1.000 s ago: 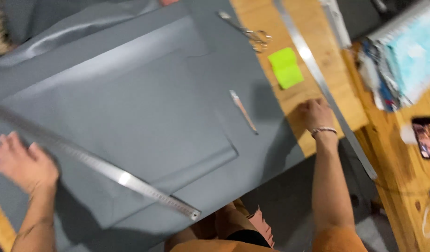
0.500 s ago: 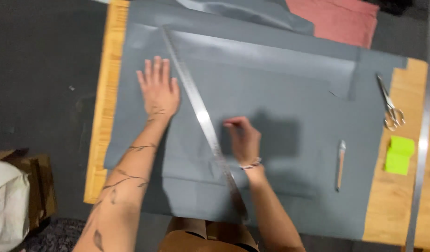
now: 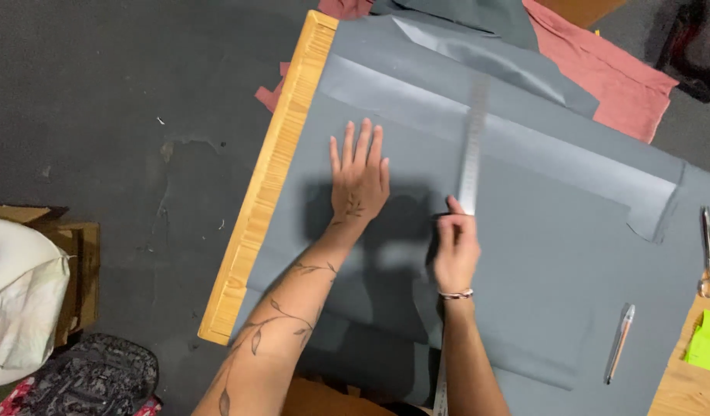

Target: The person measures and marks a large piece of gray fabric on a wooden table using a metal ruler and a pencil. They also use pins to secure the fabric to the table and a small white paper template to guide the markings.

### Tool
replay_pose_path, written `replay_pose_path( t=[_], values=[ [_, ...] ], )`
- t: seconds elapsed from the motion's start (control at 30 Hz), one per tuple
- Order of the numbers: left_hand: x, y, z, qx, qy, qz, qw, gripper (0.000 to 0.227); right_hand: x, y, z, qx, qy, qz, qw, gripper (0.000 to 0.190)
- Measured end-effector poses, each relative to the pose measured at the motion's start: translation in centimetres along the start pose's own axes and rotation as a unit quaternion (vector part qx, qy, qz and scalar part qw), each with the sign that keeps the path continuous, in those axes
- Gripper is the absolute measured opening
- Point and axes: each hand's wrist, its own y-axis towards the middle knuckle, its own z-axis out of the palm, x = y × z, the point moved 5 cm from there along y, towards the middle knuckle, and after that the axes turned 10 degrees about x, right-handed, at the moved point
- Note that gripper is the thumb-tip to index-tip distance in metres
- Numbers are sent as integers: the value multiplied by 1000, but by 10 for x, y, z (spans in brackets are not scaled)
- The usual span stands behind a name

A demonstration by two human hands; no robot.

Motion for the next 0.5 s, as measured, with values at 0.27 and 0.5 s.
replay_pose_path(
  t=[0.27,0.5],
  values=[
    [5,4,3,34,-13,-24,999,49,25,90,52,-36,195,-93,976,4],
    [6,4,2,2,-13,-13,1000,52,64,172,119,71,245,-165,953,9]
  ],
)
